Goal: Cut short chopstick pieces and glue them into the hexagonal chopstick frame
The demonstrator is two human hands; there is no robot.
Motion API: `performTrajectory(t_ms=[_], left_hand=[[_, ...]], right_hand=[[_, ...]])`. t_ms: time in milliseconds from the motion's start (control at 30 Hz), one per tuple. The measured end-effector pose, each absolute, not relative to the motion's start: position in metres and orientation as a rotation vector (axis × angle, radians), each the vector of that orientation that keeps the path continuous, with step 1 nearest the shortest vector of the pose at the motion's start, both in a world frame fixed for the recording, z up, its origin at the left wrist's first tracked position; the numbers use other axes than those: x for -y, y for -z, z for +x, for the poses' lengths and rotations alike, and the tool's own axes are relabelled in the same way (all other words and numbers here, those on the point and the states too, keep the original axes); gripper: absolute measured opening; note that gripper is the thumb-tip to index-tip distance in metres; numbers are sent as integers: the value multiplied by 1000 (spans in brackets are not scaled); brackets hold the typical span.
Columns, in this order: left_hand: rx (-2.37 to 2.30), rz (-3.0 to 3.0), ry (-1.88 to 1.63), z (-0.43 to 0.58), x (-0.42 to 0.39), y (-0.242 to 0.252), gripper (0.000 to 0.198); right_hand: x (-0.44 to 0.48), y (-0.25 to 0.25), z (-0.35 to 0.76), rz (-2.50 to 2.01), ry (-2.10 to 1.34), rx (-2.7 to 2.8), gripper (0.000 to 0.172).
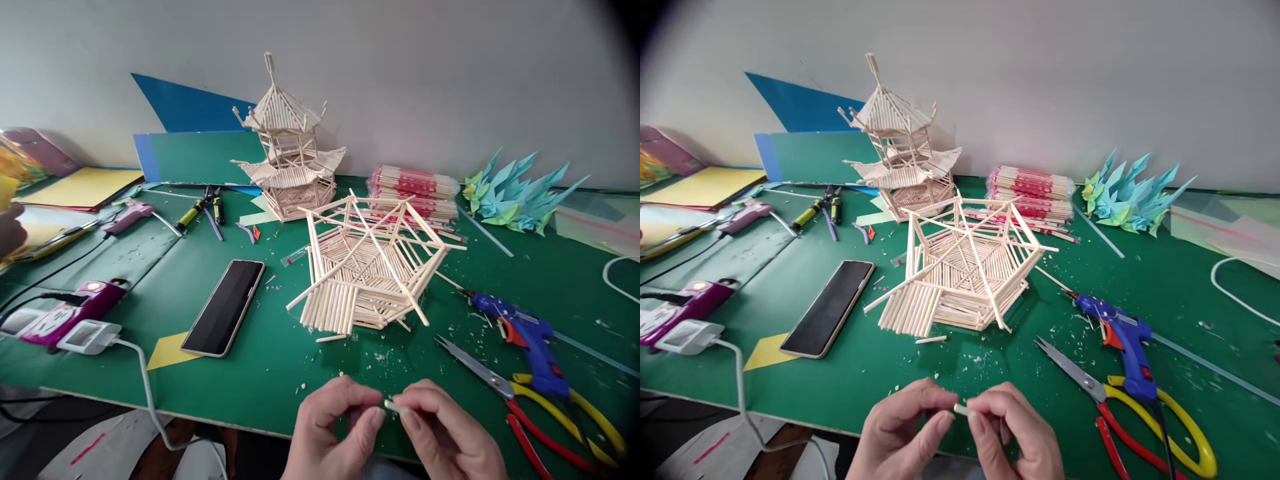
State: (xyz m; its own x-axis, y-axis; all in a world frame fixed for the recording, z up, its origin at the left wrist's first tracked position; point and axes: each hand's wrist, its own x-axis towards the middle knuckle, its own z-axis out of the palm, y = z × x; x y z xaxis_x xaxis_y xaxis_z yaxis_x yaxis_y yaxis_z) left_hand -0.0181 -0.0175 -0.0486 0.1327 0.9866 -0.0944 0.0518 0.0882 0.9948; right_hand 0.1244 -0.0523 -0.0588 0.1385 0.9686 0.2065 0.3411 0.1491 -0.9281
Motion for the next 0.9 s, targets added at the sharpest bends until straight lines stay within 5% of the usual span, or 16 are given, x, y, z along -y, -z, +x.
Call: performTrajectory(t_ms=[600,900], left_hand=[[-1044,822,-1041,13,20,68,12],[-1045,705,-945,23,18,68,20]], right_hand=[[49,66,122,-1408,-507,1423,15],[107,85,260,-2077,175,1666,25]])
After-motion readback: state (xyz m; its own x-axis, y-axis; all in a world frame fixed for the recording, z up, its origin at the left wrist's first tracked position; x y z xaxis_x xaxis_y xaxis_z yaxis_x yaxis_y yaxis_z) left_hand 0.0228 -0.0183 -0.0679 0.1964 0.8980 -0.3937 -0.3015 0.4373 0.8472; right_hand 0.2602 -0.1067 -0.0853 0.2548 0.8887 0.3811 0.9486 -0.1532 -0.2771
